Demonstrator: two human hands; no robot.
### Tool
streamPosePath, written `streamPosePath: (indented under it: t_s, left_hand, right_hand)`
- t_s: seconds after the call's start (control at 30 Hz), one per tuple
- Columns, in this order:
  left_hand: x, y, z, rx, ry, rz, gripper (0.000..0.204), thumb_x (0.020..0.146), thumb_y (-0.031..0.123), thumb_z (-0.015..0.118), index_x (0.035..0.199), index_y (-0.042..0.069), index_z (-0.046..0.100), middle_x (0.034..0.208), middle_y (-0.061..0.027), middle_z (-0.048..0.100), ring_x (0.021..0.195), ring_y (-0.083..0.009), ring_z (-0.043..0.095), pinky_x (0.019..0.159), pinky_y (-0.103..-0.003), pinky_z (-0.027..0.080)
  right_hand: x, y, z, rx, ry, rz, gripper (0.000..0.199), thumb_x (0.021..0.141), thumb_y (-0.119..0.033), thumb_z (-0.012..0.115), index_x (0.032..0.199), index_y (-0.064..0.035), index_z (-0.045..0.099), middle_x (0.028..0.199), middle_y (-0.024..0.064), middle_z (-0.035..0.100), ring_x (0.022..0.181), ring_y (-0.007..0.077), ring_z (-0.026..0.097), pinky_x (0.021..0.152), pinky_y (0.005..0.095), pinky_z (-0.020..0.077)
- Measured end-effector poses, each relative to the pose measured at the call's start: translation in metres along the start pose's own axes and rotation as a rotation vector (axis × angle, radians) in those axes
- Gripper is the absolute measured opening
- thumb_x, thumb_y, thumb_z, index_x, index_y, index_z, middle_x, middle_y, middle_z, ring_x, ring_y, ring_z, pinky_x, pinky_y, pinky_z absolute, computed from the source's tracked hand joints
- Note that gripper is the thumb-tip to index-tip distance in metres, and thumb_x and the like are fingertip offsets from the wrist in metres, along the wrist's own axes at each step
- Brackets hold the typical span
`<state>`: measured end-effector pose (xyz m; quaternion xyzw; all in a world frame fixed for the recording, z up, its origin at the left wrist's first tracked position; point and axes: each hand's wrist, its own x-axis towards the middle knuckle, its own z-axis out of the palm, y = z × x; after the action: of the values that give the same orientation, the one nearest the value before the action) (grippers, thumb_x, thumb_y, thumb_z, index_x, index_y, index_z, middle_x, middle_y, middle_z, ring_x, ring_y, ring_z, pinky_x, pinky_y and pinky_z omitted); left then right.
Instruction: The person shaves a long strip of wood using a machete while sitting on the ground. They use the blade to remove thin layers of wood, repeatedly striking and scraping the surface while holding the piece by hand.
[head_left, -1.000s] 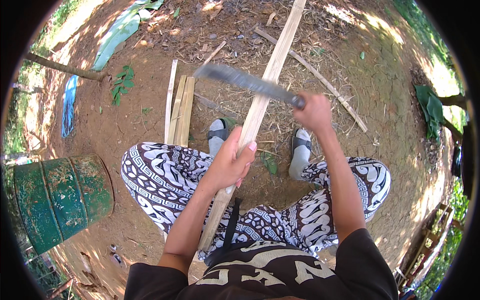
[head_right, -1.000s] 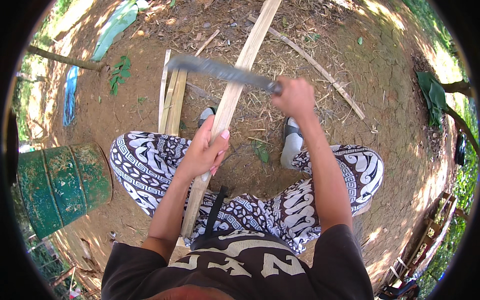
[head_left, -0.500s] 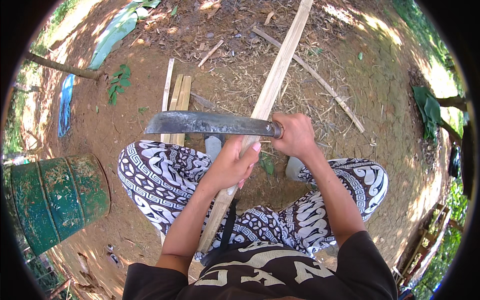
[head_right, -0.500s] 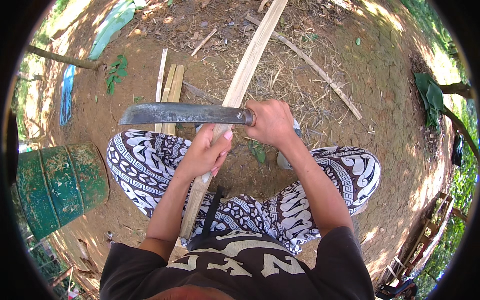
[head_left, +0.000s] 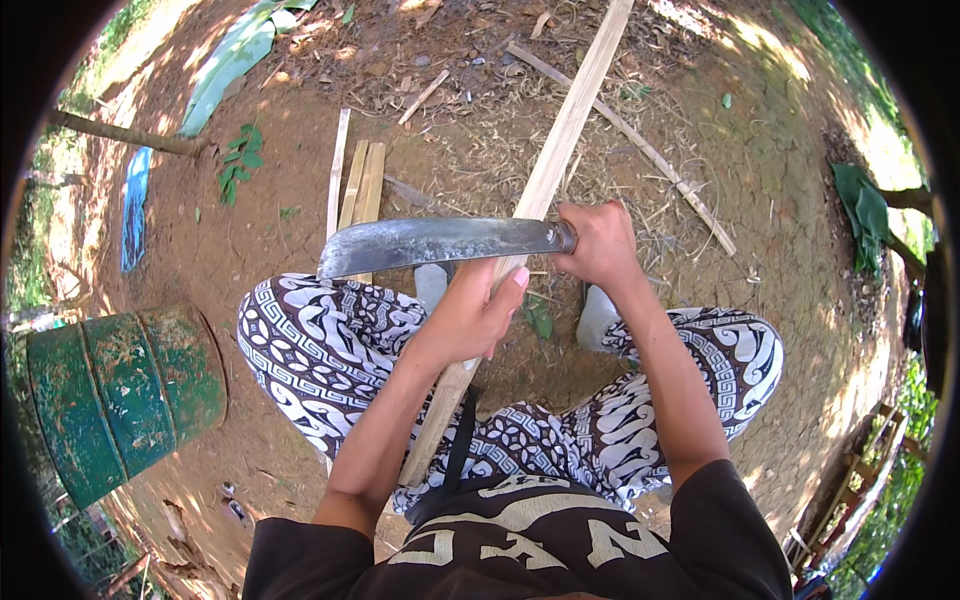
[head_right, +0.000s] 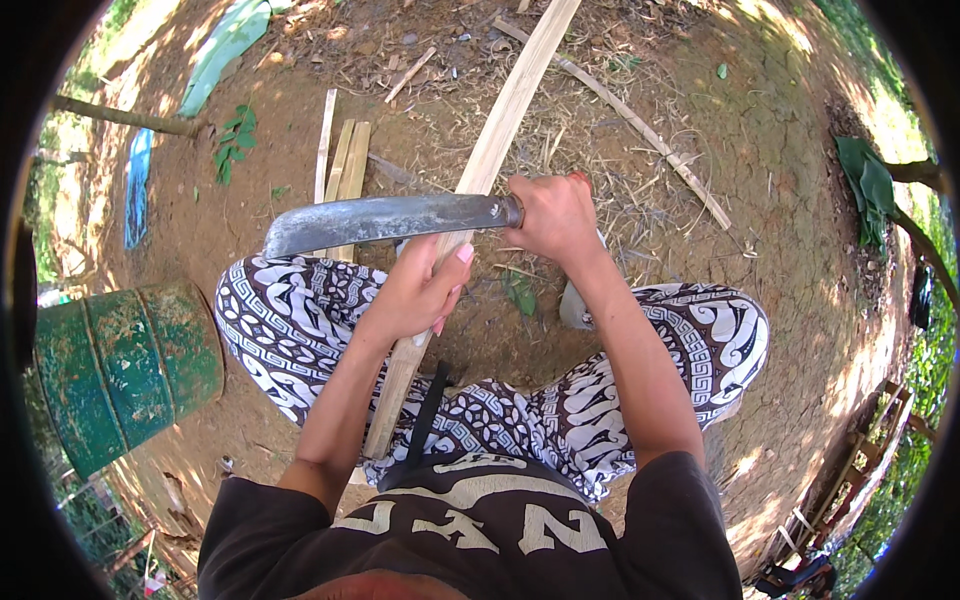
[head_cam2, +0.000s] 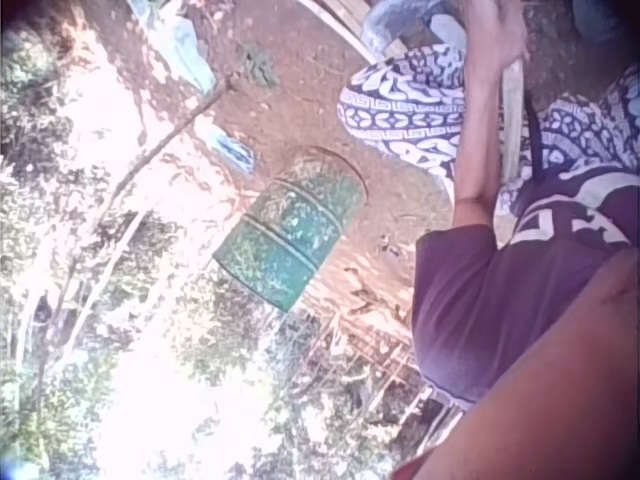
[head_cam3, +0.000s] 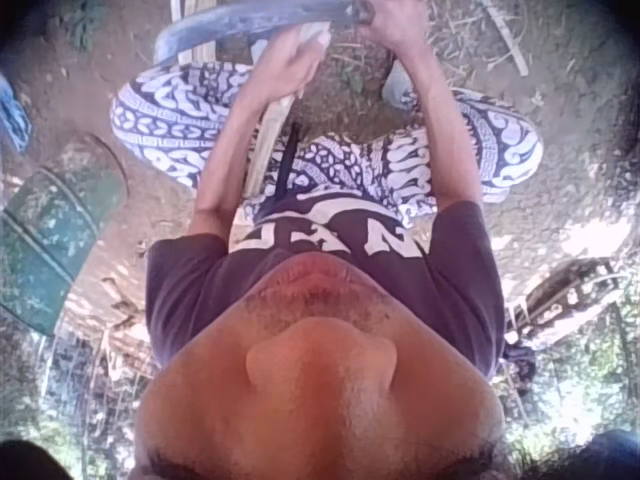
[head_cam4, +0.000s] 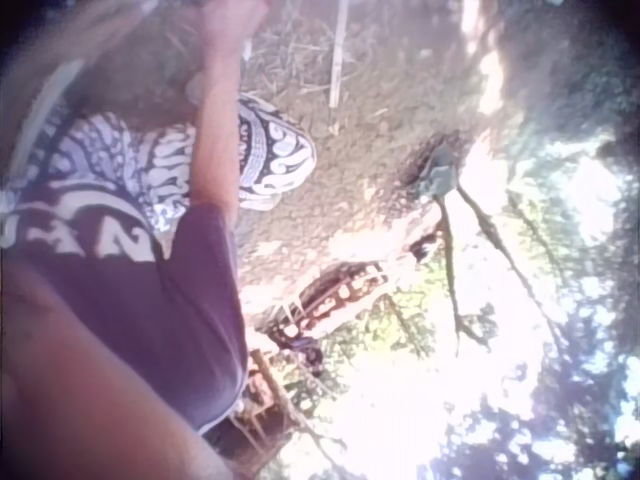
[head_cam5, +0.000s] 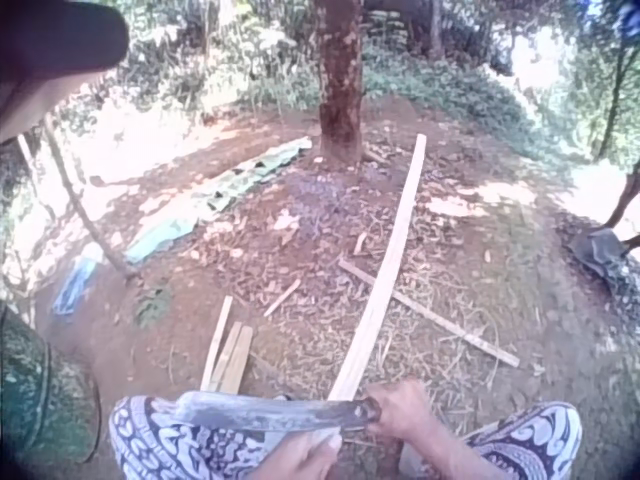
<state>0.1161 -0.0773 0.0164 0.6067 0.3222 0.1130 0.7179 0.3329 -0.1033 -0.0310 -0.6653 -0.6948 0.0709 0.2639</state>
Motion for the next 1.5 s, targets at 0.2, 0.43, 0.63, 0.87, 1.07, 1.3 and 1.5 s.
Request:
streamPosePath:
  t_s: [0.2, 0.43, 0.63, 0.87, 1.07, 1.3, 1.5]
  left_hand:
    - [-0.004, 0.002, 0.0, -0.008, 0.108, 0.014, 0.041, 0.105, 0.025, 0.046, 0.138, 0.003, 0.034, 0.064, 0.0026, 0.043, 0.04, -0.0044, 0.04, 0.034, -0.023, 0.038]
    - [-0.032, 0.003, -0.003, -0.16, 0.028, -0.097, 0.028, 0.106, 0.024, 0.046, 0.126, 0.006, 0.039, 0.065, 0.002, 0.043, 0.037, -0.0052, 0.037, 0.033, -0.022, 0.036]
    - [-0.015, 0.006, -0.007, -0.333, 0.095, 0.002, 0.021, 0.105, 0.018, 0.048, 0.12, 0.006, 0.04, 0.067, 0.0005, 0.044, 0.036, -0.0054, 0.038, 0.032, -0.022, 0.035]
    - [-0.013, 0.008, -0.007, -0.284, 0.132, -0.02, 0.025, 0.103, 0.018, 0.051, 0.119, 0.004, 0.04, 0.068, -0.0011, 0.048, 0.038, -0.0062, 0.042, 0.033, -0.024, 0.038]
    - [-0.01, -0.005, -0.002, -0.143, 0.106, -0.057, 0.03, 0.104, 0.022, 0.05, 0.125, 0.001, 0.043, 0.066, 0.0009, 0.047, 0.04, -0.0056, 0.043, 0.034, -0.024, 0.04]
    - [-0.007, -0.01, 0.001, -0.054, 0.116, -0.005, 0.035, 0.106, 0.023, 0.044, 0.132, 0.0, 0.043, 0.063, 0.0025, 0.045, 0.041, -0.005, 0.042, 0.035, -0.023, 0.041]
    - [-0.003, -0.017, 0.0, 0.052, 0.092, 0.093, 0.035, 0.106, 0.022, 0.043, 0.133, 0.0, 0.043, 0.063, 0.0019, 0.046, 0.04, -0.005, 0.042, 0.034, -0.023, 0.04]
  right_hand:
    - [0.007, 0.023, -0.005, -0.073, 0.003, 0.151, 0.024, 0.056, -0.015, 0.071, 0.068, -0.0076, 0.052, 0.057, 0.0132, 0.056, 0.058, 0.0364, 0.061, 0.056, 0.0452, 0.049]
    - [0.031, 0.139, -0.053, -0.238, 0.372, 0.915, 0.025, 0.077, -0.025, 0.062, 0.083, -0.0024, 0.071, 0.073, 0.022, 0.068, 0.076, 0.0398, 0.069, 0.076, 0.0495, 0.0542]
    - [0.019, 0.047, -0.041, 0.147, 0.299, 0.61, 0.021, 0.077, -0.018, 0.063, 0.069, 0.0016, 0.061, 0.06, 0.0166, 0.062, 0.055, 0.0293, 0.059, 0.06, 0.044, 0.0468]
    - [0.005, -0.034, -0.02, 0.059, -0.165, 0.186, 0.014, 0.066, -0.017, 0.066, 0.074, -0.0058, 0.062, 0.059, 0.0147, 0.062, 0.055, 0.0353, 0.063, 0.058, 0.0461, 0.0533]
    - [0.005, -0.04, -0.011, 0.024, -0.22, 0.139, 0.016, 0.062, -0.018, 0.066, 0.074, -0.0074, 0.062, 0.061, 0.0163, 0.062, 0.061, 0.0391, 0.064, 0.059, 0.0491, 0.0525]
    - [0.002, -0.032, 0.0, 0.015, -0.227, 0.126, 0.016, 0.061, -0.017, 0.068, 0.073, -0.0079, 0.062, 0.061, 0.016, 0.062, 0.061, 0.0382, 0.064, 0.058, 0.0475, 0.0523]
    - [0.0, -0.025, 0.005, -0.013, -0.21, 0.098, 0.019, 0.062, -0.02, 0.071, 0.074, -0.0084, 0.062, 0.062, 0.0147, 0.064, 0.062, 0.0364, 0.066, 0.06, 0.0477, 0.0536]
